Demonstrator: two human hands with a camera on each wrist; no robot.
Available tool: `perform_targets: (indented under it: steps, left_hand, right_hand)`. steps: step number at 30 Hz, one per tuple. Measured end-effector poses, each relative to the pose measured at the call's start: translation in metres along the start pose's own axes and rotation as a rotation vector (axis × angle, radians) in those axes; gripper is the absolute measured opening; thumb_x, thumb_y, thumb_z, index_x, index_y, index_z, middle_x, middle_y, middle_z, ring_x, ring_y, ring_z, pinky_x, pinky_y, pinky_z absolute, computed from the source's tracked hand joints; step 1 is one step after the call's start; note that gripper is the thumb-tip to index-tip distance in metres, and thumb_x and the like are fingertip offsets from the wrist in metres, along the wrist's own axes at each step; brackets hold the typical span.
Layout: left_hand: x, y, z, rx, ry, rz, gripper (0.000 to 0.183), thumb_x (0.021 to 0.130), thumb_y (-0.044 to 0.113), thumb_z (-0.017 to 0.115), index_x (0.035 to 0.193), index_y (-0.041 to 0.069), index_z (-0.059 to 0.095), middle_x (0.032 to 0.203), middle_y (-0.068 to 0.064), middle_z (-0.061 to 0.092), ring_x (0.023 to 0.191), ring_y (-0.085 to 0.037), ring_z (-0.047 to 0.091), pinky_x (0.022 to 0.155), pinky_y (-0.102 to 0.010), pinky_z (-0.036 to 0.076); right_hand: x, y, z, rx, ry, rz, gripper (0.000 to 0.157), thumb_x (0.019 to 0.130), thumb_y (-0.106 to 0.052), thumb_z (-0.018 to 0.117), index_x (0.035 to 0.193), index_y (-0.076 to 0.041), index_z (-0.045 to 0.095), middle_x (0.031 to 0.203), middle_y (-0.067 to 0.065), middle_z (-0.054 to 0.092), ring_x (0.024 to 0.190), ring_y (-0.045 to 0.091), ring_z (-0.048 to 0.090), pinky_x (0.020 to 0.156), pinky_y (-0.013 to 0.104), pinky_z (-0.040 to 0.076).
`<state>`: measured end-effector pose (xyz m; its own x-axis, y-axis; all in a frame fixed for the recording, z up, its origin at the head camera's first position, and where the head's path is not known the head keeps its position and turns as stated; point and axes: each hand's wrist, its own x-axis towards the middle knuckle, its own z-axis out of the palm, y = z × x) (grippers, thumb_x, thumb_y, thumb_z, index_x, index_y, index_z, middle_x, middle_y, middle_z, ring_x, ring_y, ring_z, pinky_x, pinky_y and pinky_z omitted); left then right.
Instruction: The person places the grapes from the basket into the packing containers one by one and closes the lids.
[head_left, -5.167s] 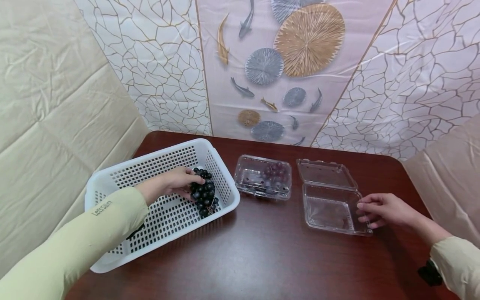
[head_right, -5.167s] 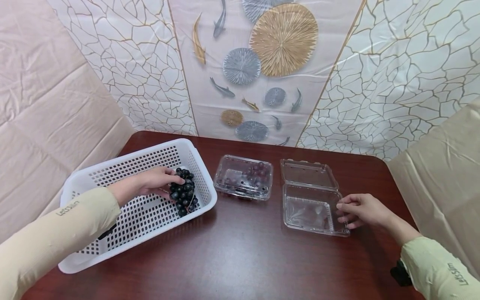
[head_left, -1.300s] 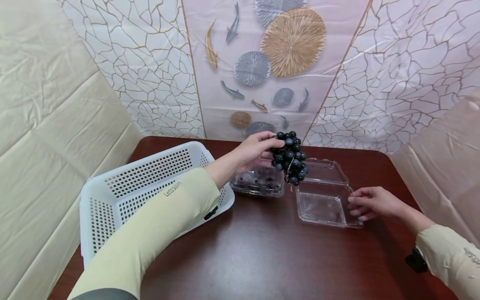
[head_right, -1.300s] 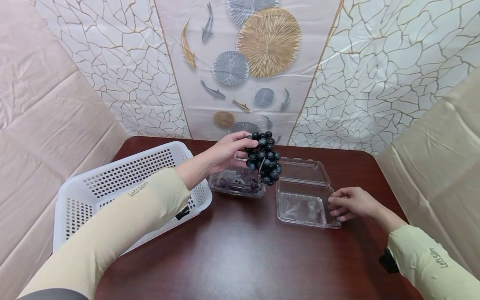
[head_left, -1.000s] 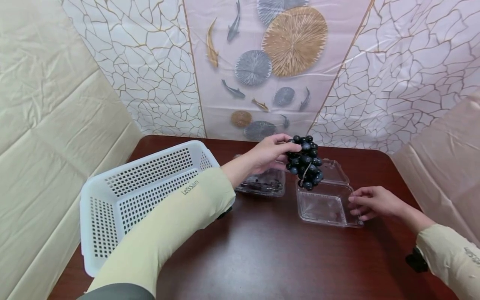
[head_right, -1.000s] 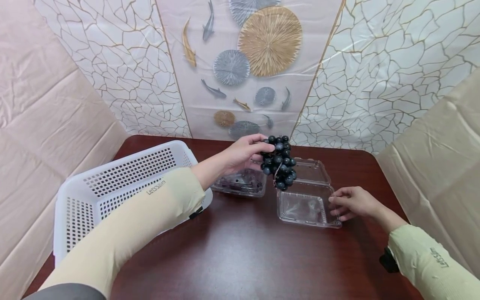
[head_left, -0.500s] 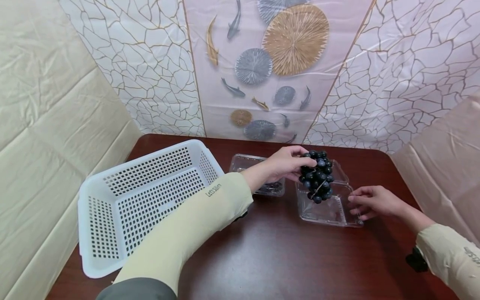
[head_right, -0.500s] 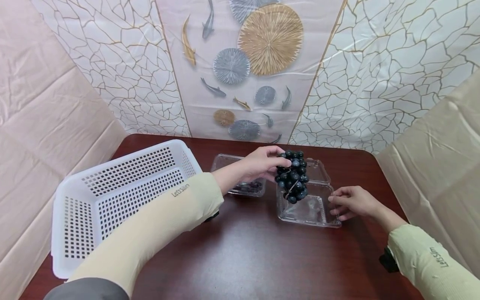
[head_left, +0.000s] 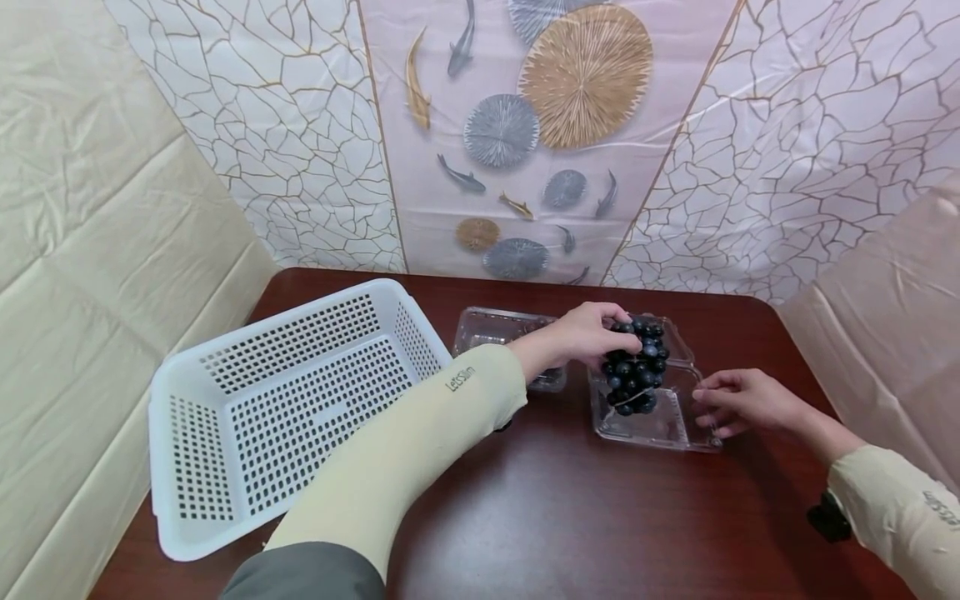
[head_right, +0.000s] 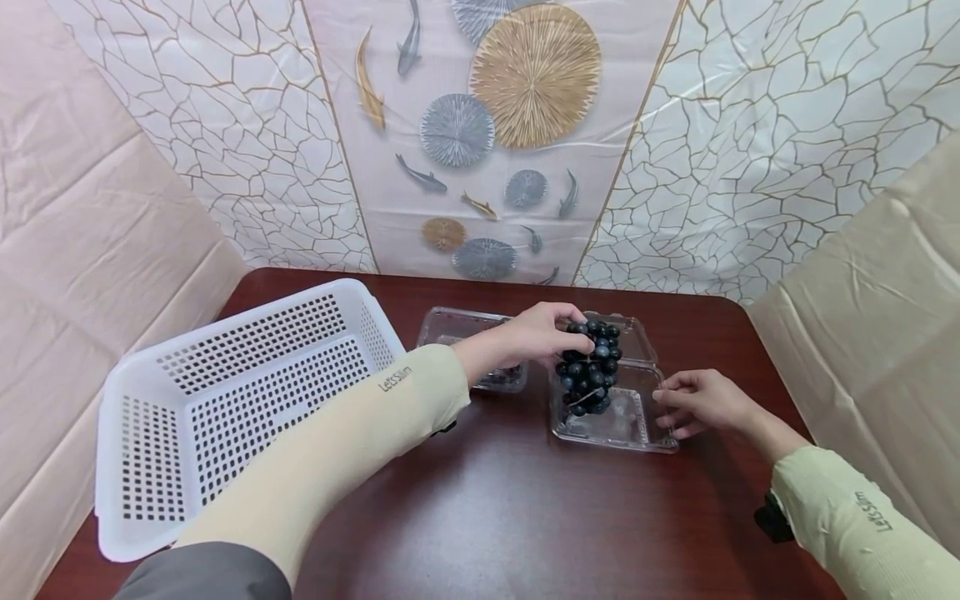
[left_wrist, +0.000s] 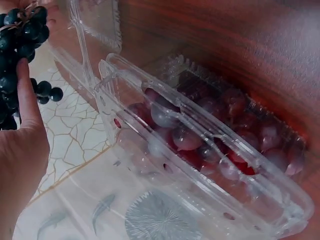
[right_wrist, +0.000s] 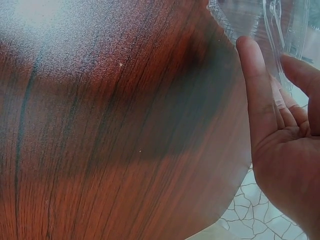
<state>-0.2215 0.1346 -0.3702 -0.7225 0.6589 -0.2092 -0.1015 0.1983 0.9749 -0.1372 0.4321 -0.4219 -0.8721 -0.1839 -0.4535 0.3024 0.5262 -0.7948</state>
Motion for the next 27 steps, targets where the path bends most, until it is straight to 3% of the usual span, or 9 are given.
perform_targets:
  steps: [6,10,13,21,27]
  left_hand:
    - [0.004,0.004,0.000,0.314,-0.015,0.072,0.026,0.084,0.026,0.073,0.107,0.019,0.062,0.103,0.003,0.059,0.063,-0.019,0.061,0.063,-0.043,0.058]
    - [0.008,0.004,0.004,0.539,-0.017,0.131,0.025,0.084,0.032,0.071,0.105,0.021,0.062,0.103,0.006,0.061,0.079,-0.013,0.060,0.070,-0.028,0.054]
    - [0.012,0.002,0.009,0.685,-0.010,0.165,0.025,0.084,0.036,0.071,0.103,0.023,0.063,0.102,0.009,0.062,0.094,-0.009,0.053,0.077,-0.017,0.044]
    - [0.018,-0.004,0.026,0.824,0.001,0.161,0.021,0.082,0.037,0.072,0.093,0.023,0.062,0.095,0.011,0.063,0.088,-0.005,0.055,0.074,-0.013,0.043]
    - [0.018,-0.009,0.038,0.868,-0.037,0.141,0.022,0.083,0.040,0.072,0.094,0.024,0.061,0.093,0.014,0.063,0.088,-0.003,0.056,0.074,-0.013,0.043]
  right_hand:
    - [-0.001,0.000,-0.001,0.004,0.008,0.012,0.046,0.096,-0.020,0.061,0.123,0.015,0.046,0.109,0.021,0.066,0.087,0.028,0.071,0.067,0.045,0.059]
    - [-0.001,0.000,-0.001,-0.004,0.006,0.007,0.046,0.096,-0.019,0.061,0.123,0.014,0.047,0.110,0.022,0.066,0.087,0.029,0.071,0.066,0.045,0.059]
    - [-0.001,0.001,0.000,-0.008,0.004,0.005,0.046,0.095,-0.020,0.061,0.123,0.014,0.047,0.111,0.024,0.066,0.088,0.030,0.071,0.066,0.045,0.059]
    - [0.000,0.001,0.001,-0.004,0.005,0.014,0.045,0.095,-0.021,0.062,0.122,0.013,0.048,0.109,0.023,0.067,0.088,0.030,0.071,0.066,0.045,0.059]
    - [-0.002,0.001,0.001,0.018,0.010,0.011,0.042,0.096,-0.019,0.061,0.120,0.013,0.047,0.110,0.024,0.066,0.087,0.030,0.071,0.066,0.046,0.059]
